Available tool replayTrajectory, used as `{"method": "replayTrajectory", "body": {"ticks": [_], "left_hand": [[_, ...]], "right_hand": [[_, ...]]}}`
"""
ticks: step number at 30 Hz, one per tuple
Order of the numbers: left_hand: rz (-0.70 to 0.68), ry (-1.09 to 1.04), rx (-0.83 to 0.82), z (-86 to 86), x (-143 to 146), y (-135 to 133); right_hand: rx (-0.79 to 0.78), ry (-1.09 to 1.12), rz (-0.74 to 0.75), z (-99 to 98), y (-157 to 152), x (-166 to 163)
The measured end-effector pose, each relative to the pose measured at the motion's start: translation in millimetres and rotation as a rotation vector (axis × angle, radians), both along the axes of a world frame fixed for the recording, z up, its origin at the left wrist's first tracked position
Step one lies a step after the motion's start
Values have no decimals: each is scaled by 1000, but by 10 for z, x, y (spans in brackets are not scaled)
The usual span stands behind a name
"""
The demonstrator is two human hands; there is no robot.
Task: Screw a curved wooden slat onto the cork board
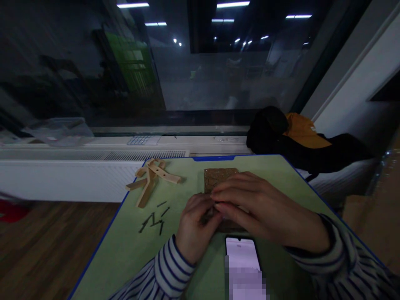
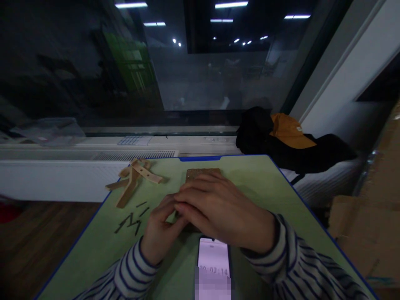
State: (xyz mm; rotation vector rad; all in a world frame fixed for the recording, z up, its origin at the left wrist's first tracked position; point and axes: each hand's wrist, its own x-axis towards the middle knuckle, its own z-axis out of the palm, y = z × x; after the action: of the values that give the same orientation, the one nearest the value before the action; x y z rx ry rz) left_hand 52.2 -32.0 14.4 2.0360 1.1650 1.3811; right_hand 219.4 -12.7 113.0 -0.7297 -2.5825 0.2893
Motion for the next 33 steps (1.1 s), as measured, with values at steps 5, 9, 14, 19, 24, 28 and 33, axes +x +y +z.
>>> {"method": "replayTrajectory", "body": {"ticks": [5,9,14,19,24,28,33], "left_hand": [[11,-17,24,-34,32,17],[22,-20,34,-60,39,19],[25,-47,36,-53,48,13],[18,-89,-13,-39,46,-6],[-33,-77,-16,-50,31,25],[-60,-56,9,-53,14,46],[-80,-52,22,-43,7,40]], "right_hand": [[35,33,-32,-14,-19,19],[13,46,9,-25,-11,19],[-40,30,18,-8,-6,22],[-49,5,18,-6,-9,31],[3,0,-18,-17,-8,19],[35,-11,-40,-18,-8,2],[34,-11,-43,-26,5,-6]]}}
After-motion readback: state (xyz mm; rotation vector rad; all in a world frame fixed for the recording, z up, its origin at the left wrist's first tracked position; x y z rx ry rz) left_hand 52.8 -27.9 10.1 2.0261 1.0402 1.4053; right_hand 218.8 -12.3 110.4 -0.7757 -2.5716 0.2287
